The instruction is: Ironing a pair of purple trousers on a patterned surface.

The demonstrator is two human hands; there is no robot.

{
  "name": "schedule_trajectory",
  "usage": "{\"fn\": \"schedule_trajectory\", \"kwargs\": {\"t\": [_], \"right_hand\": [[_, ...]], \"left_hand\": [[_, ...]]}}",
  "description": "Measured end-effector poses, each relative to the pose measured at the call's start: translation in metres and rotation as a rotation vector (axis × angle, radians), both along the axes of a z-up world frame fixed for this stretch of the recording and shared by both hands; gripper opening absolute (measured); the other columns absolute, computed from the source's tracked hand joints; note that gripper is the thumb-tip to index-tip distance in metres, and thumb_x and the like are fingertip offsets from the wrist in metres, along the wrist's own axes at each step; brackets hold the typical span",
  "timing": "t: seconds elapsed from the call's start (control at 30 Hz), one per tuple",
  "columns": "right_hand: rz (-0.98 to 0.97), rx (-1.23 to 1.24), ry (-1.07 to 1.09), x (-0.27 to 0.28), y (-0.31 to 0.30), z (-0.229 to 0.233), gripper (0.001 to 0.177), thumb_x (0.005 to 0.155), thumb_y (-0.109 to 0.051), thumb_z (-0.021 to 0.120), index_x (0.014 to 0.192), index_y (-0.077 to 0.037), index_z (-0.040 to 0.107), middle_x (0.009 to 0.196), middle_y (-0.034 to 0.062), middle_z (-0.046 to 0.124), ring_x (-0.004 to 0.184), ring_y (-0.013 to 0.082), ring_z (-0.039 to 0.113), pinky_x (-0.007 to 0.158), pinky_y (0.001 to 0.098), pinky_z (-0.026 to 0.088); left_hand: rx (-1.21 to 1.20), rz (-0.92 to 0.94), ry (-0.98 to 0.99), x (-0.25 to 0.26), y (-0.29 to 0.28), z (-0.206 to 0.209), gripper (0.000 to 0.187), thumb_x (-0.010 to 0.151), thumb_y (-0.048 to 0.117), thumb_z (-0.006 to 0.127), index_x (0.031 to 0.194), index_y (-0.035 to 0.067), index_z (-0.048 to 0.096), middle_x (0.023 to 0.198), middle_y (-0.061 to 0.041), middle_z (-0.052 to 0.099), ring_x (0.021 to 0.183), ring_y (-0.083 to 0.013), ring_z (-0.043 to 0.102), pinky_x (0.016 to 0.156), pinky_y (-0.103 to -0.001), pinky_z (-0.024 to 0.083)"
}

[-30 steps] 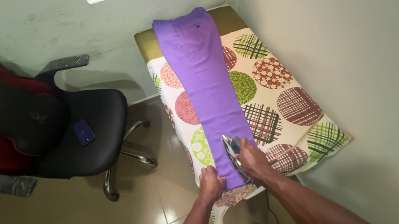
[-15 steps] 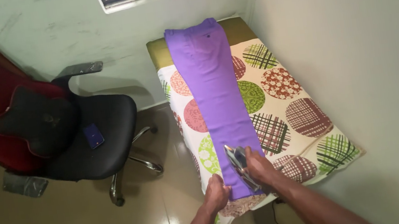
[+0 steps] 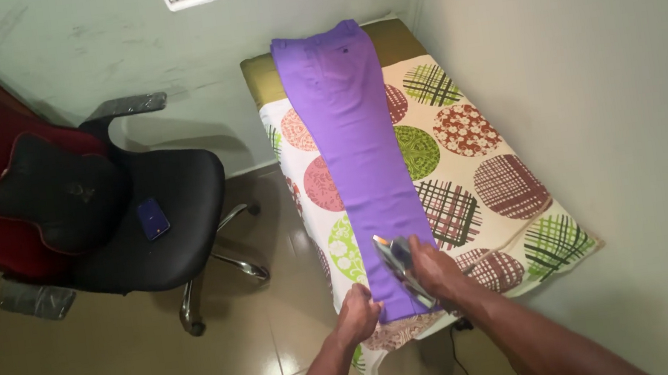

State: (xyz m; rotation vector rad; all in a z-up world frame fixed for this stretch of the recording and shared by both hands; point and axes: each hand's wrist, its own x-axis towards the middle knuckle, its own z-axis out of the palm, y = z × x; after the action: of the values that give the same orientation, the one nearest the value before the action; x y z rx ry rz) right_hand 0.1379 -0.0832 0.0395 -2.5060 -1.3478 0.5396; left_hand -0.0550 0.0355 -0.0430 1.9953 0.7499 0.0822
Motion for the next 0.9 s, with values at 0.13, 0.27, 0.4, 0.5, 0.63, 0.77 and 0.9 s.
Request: {"fn": "schedule_trajectory", "kwargs": {"t": [0.13,0.27,0.4,0.5,0.63,0.77,0.9], "right_hand": [[-0.485,-0.074,0.523,-0.039,0.024,0.081,0.062,0.112,-0.038,0.012,0.114,0.002,0.060,0.090,0.0216,0.074,0.065,0.0305,0.073,0.056,0.0424,0.062],[-0.576,-0.044,0.549,-0.059,0.033,0.093,0.035,0.110,-0.026,0.034,0.129,0.002,0.044,0.094,0.0217,0.071,0.066,0.0297,0.070,0.053,0.0428,0.061],[-0.390,-0.029,0.278,-0.074,0.024,0.029,0.035,0.101,-0.015,0.057,0.122,0.009,0.044,0.095,0.0267,0.074,0.076,0.0343,0.076,0.062,0.0433,0.064],[-0.315,-0.006,0.054,-0.087,0.022,0.017,0.047,0.084,-0.014,0.075,0.113,0.008,0.045,0.096,0.0321,0.070,0.088,0.0468,0.072,0.074,0.0504,0.060],[-0.308,0.035,0.193,-0.083,0.028,0.041,0.048,0.081,-0.014,0.076,0.111,0.006,0.045,0.092,0.0268,0.074,0.089,0.0448,0.074,0.076,0.0520,0.060],[-0.201,-0.060,0.168,-0.094,0.022,0.053,0.052,0.086,-0.022,0.078,0.113,0.005,0.042,0.095,0.0312,0.069,0.086,0.0465,0.073,0.075,0.0512,0.060],[-0.186,0.007,0.096,-0.090,0.017,0.021,0.047,0.085,-0.020,0.076,0.111,0.004,0.045,0.092,0.0299,0.072,0.085,0.0457,0.073,0.075,0.0526,0.059]], "left_hand": [[0.033,-0.010,-0.079,-0.005,-0.001,-0.008,0.041,0.088,0.022,0.071,0.116,-0.003,0.053,0.113,-0.029,0.064,0.109,-0.0432,0.063,0.095,-0.047,0.052],[-0.056,0.042,-0.033,-0.006,0.001,-0.009,0.039,0.096,0.018,0.056,0.126,-0.003,0.042,0.113,-0.034,0.063,0.108,-0.0474,0.064,0.096,-0.050,0.051],[-0.150,0.102,0.061,-0.007,0.001,0.008,0.042,0.098,0.022,0.054,0.129,-0.001,0.038,0.114,-0.034,0.063,0.108,-0.0489,0.065,0.094,-0.052,0.052],[-0.100,0.124,-0.032,-0.006,0.000,-0.011,0.039,0.100,0.023,0.054,0.126,-0.002,0.041,0.114,-0.036,0.064,0.110,-0.0508,0.064,0.095,-0.052,0.051],[-0.137,0.126,-0.021,-0.006,0.001,-0.014,0.041,0.099,0.025,0.056,0.126,-0.002,0.041,0.114,-0.035,0.064,0.108,-0.0497,0.064,0.094,-0.052,0.052],[0.177,-0.035,-0.181,-0.008,0.003,-0.060,0.029,0.100,0.020,0.055,0.122,0.001,0.047,0.114,-0.035,0.062,0.102,-0.0495,0.066,0.090,-0.051,0.054],[-0.101,0.120,-0.092,-0.009,-0.001,-0.014,0.037,0.098,0.021,0.053,0.124,-0.001,0.039,0.102,-0.034,0.066,0.098,-0.0495,0.067,0.086,-0.054,0.053]]}}
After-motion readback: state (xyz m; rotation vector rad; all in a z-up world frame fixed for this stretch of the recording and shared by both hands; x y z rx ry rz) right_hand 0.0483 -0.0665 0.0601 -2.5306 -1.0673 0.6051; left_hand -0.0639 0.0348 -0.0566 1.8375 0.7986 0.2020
